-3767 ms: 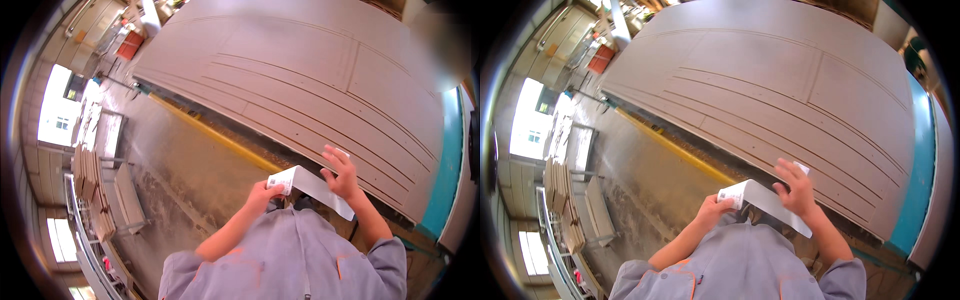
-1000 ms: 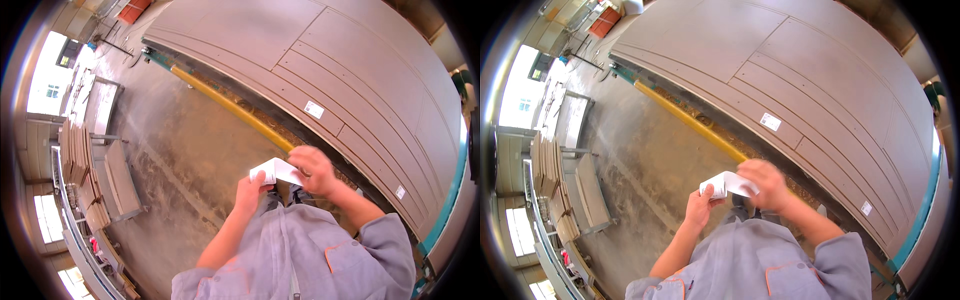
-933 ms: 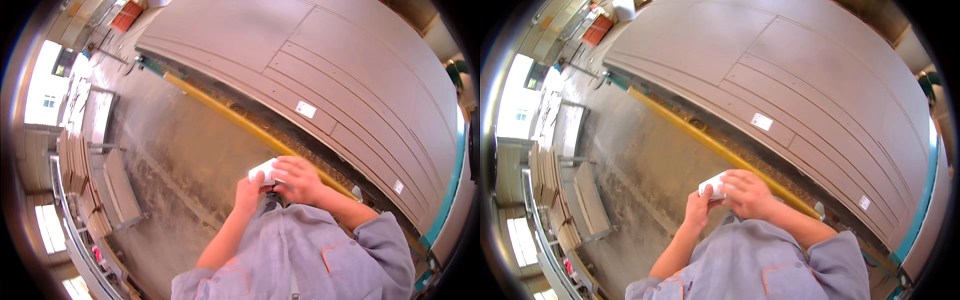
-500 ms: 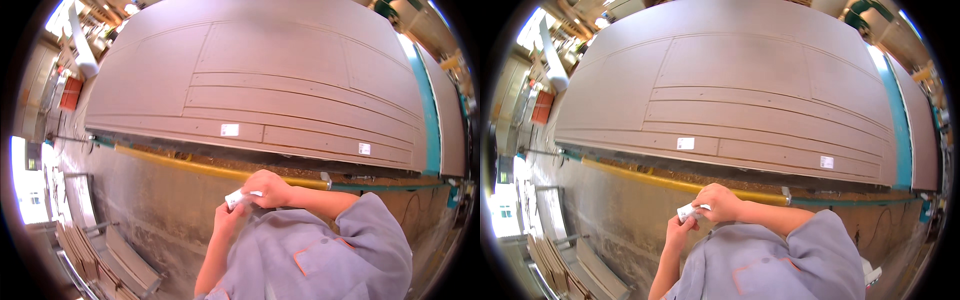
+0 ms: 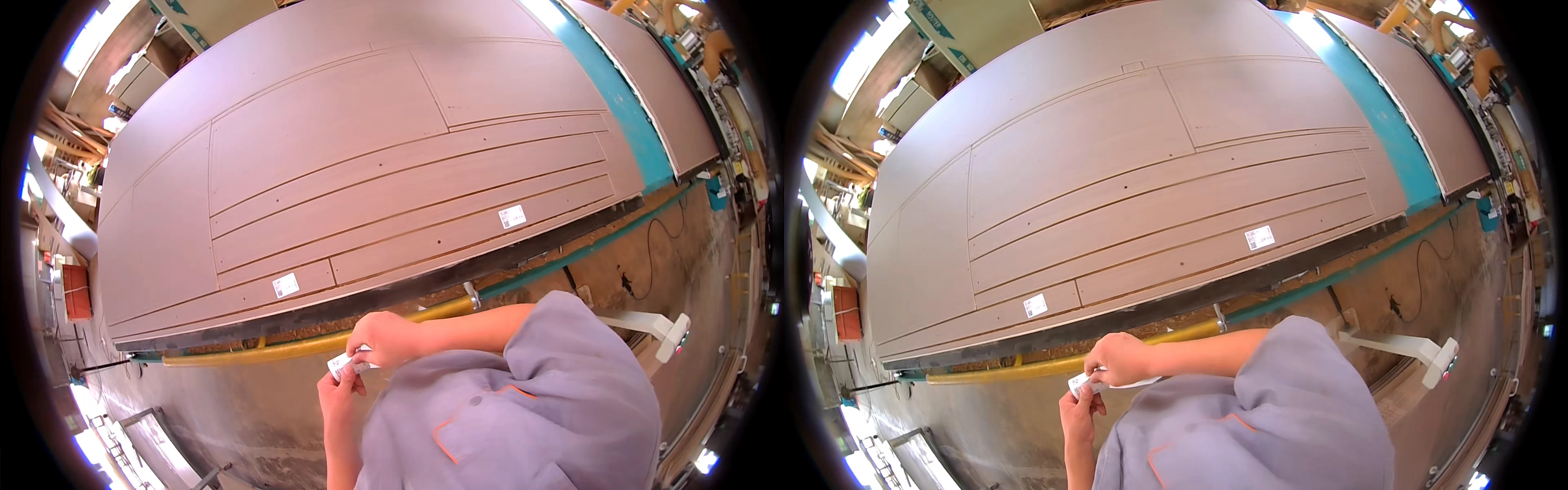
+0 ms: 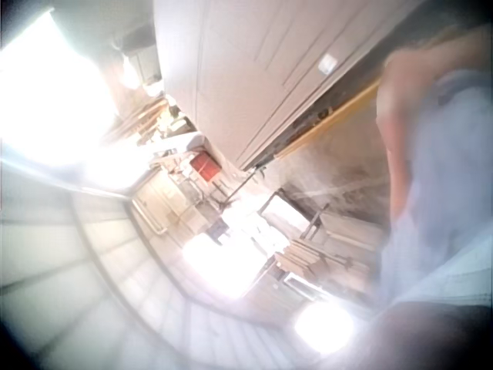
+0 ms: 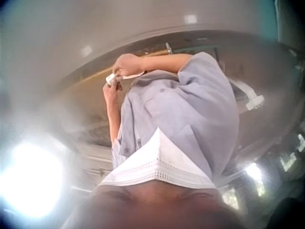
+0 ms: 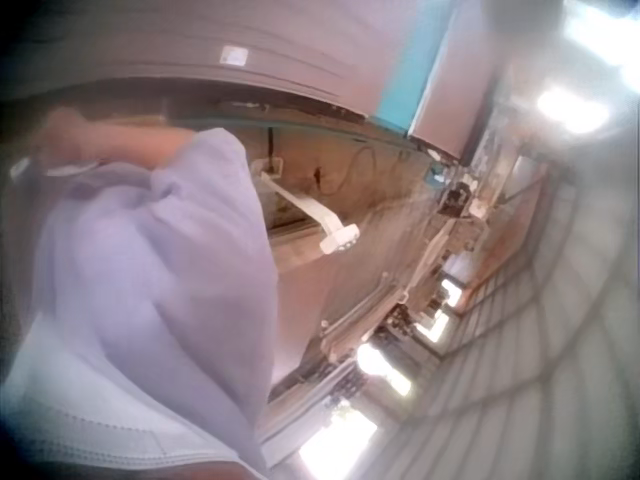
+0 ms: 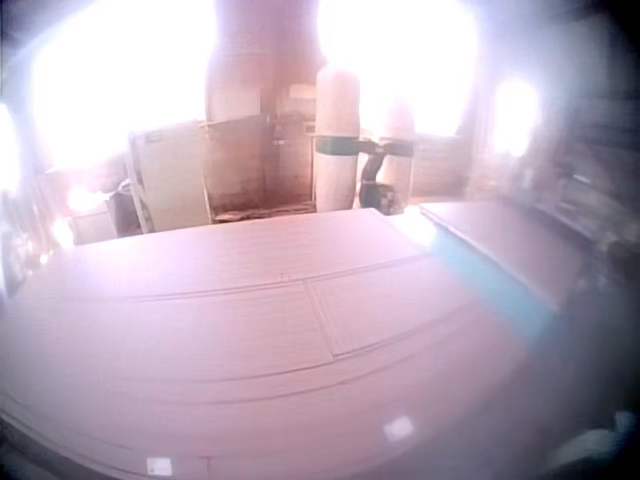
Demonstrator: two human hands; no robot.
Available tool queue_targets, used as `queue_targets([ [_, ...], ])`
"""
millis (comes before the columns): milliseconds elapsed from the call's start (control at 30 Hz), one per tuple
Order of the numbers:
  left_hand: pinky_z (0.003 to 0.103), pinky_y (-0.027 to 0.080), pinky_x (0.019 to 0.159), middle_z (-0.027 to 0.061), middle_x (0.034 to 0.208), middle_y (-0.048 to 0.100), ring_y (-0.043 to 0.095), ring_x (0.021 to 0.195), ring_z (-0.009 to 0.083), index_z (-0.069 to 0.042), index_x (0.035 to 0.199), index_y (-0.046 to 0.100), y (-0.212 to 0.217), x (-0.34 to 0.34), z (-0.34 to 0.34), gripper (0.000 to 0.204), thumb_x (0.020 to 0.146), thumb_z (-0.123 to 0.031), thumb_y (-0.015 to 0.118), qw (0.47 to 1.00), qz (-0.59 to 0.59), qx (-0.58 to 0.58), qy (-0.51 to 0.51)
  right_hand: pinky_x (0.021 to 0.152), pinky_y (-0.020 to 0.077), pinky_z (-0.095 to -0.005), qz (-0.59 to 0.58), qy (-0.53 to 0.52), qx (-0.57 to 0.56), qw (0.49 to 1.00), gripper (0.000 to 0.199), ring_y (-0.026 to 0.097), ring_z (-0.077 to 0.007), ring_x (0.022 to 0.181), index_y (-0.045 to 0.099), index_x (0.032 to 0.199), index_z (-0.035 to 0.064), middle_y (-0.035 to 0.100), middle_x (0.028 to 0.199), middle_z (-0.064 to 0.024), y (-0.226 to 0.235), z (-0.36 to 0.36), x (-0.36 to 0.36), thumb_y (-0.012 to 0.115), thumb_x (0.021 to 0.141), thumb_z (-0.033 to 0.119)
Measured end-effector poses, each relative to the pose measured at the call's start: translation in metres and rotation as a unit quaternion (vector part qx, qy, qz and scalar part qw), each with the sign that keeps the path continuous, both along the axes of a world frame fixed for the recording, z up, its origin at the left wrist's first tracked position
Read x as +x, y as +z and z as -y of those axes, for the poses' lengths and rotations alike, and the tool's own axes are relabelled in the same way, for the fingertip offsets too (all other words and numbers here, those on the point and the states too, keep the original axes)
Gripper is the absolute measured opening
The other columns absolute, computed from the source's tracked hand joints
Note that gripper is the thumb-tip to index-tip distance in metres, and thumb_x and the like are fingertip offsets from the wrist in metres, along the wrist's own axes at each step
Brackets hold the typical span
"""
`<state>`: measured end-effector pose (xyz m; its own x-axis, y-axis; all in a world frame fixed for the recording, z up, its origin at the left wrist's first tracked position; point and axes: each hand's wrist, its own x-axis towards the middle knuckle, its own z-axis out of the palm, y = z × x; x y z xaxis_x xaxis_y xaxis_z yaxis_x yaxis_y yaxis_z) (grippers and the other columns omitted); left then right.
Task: The person sits on the floor, then stands and applies small white labels to various cut wooden pieces on a large workbench. They then pick up a large wooden frame and carry it to a stack of similar pieces.
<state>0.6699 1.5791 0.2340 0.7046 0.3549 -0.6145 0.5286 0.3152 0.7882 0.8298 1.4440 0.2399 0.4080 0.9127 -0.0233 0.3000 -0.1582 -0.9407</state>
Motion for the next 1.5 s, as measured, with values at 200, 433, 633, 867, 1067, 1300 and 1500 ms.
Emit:
queue_targets([
  [200, 0.030, 0.052, 0.064, 0.0117, 0.082, 0.064, 0.062, 0.070, 0.0172, 0.005, 0.098, 0.059, -0.003, 0.013, -0.001, 0.027, 0.090, -0.020, 0.056, 0.993, 0.002, 0.047, -0.109, 0.076, 0.0485, -0.0299, -0.378, -0.142, 0.051, 0.914, 0.011, 0.061, -0.0144, 0.080, 0.067, 0.083, 0.0013, 0.068, 0.084, -0.0080, -0.045, 0.004, 0.085, 0.064, 0.075, 0.009],
  [433, 0.036, 0.054, 0.075, 0.0146, 0.101, 0.062, 0.062, 0.090, 0.0229, 0.008, 0.107, 0.055, -0.006, -0.003, -0.013, 0.032, 0.090, -0.018, 0.055, 1.000, 0.007, -0.005, 0.029, 0.067, 0.0480, -0.0328, 0.364, -0.385, 0.123, 0.839, 0.008, 0.062, -0.0246, 0.075, 0.062, 0.084, 0.0059, 0.065, 0.083, -0.0081, -0.062, 0.058, 0.227, 0.063, 0.076, 0.009],
  [633, 0.039, 0.053, 0.077, 0.0151, 0.103, 0.061, 0.062, 0.091, 0.0246, 0.008, 0.110, 0.053, -0.014, -0.009, -0.018, 0.033, 0.090, -0.018, 0.054, 0.994, 0.019, -0.062, 0.087, 0.092, 0.0436, -0.0372, 0.471, -0.180, 0.007, 0.864, 0.016, 0.058, -0.0234, 0.097, 0.061, 0.089, 0.0067, 0.064, 0.098, -0.0071, -0.080, 0.078, 0.214, 0.065, 0.075, 0.013],
  [867, 0.039, 0.053, 0.077, 0.0150, 0.102, 0.061, 0.062, 0.091, 0.0245, 0.008, 0.109, 0.053, -0.019, 0.003, -0.021, 0.032, 0.090, -0.017, 0.055, 0.991, 0.013, -0.092, 0.100, 0.109, 0.0231, -0.0422, 0.422, -0.124, -0.144, 0.886, 0.073, 0.030, -0.0320, 0.131, 0.039, 0.130, -0.0012, 0.036, 0.138, -0.0183, -0.066, 0.056, 0.172, 0.057, 0.080, 0.047],
  [1067, 0.038, 0.054, 0.077, 0.0151, 0.102, 0.061, 0.062, 0.090, 0.0251, 0.008, 0.108, 0.054, -0.012, 0.021, -0.024, 0.032, 0.089, -0.018, 0.056, 0.990, 0.059, -0.067, 0.112, 0.107, 0.0261, -0.0413, 0.401, -0.167, -0.188, 0.881, 0.067, 0.032, -0.0325, 0.129, 0.040, 0.129, -0.0023, 0.037, 0.137, -0.0179, -0.056, 0.091, 0.155, 0.060, 0.078, 0.037],
  [1300, 0.038, 0.054, 0.077, 0.0141, 0.104, 0.060, 0.061, 0.093, 0.0244, 0.008, 0.110, 0.052, 0.000, 0.028, -0.029, 0.035, 0.091, -0.021, 0.053, 0.979, 0.094, -0.074, 0.162, 0.088, 0.0454, -0.0390, 0.230, -0.156, 0.065, 0.958, 0.033, 0.055, -0.0302, 0.102, 0.059, 0.100, 0.0034, 0.059, 0.108, -0.0126, -0.021, 0.018, 0.080, 0.068, 0.069, 0.010],
  [1500, 0.037, 0.054, 0.078, 0.0133, 0.106, 0.059, 0.060, 0.094, 0.0228, 0.008, 0.112, 0.051, 0.025, 0.032, -0.044, 0.042, 0.093, -0.030, 0.051, 0.981, 0.092, -0.073, 0.157, 0.082, 0.0479, -0.0369, 0.136, -0.135, 0.188, 0.963, 0.027, 0.057, -0.0292, 0.095, 0.061, 0.092, 0.0038, 0.062, 0.101, -0.0107, 0.017, -0.046, 0.031, 0.070, 0.066, 0.005],
])
